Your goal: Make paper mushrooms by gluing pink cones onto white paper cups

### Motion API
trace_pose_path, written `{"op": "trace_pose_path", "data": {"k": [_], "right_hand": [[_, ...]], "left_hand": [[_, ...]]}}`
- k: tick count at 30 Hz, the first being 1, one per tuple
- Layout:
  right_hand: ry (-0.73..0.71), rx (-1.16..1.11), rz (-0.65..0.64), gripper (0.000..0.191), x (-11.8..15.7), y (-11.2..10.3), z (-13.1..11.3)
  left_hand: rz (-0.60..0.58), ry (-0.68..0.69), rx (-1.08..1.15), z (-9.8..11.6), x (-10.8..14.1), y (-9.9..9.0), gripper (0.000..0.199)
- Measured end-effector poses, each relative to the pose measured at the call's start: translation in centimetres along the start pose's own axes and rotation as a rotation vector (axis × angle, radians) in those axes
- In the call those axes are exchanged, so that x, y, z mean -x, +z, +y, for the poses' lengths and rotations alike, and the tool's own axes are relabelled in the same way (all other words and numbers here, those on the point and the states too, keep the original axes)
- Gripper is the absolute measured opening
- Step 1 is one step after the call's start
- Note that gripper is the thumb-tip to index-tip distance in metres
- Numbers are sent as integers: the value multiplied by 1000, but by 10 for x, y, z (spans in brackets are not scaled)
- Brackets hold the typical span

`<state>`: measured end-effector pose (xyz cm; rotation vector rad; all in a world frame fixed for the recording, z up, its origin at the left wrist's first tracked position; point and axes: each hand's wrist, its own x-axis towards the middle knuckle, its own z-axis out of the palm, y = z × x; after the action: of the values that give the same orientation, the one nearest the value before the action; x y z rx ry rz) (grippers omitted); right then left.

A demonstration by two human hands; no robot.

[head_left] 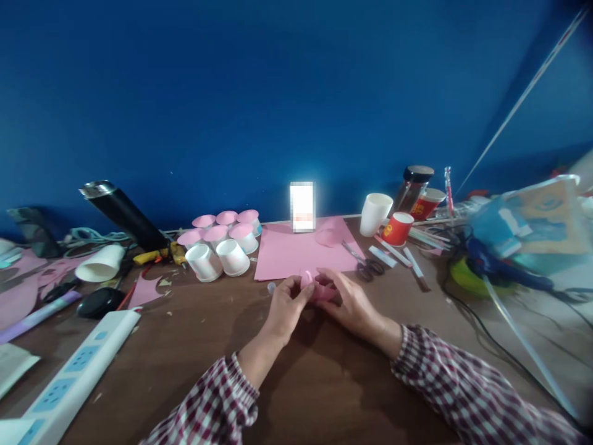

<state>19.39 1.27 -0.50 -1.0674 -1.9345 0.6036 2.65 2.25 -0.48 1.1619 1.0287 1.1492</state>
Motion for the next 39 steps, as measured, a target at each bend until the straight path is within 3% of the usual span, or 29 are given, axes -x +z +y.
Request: {"op": "trace_pose_path", "data": {"k": [2, 7, 14, 18, 26, 31, 39], "right_hand": [[37, -126, -1, 64, -1, 0, -2], [253, -387, 83, 40, -6, -8, -7], [317, -532, -111, 35, -5, 0, -8], [352, -436, -112, 37, -3, 3, -3], [251, -28, -201, 41, 1, 5, -6], [215, 102, -303, 35, 5, 8, -7], [93, 302, -327, 30, 6, 8, -11]], "left_hand": [[29, -59, 81, 4, 0, -5, 33], [-26, -171, 249, 8, 2, -10, 32], [-108, -185, 224, 2, 6, -11, 34], [-32, -93, 9, 7, 7, -19, 37], [-244, -8, -614, 20, 8, -35, 27], [-289, -8, -765, 24, 8, -36, 20], [-356, -31, -981, 19, 9, -39, 19]]}}
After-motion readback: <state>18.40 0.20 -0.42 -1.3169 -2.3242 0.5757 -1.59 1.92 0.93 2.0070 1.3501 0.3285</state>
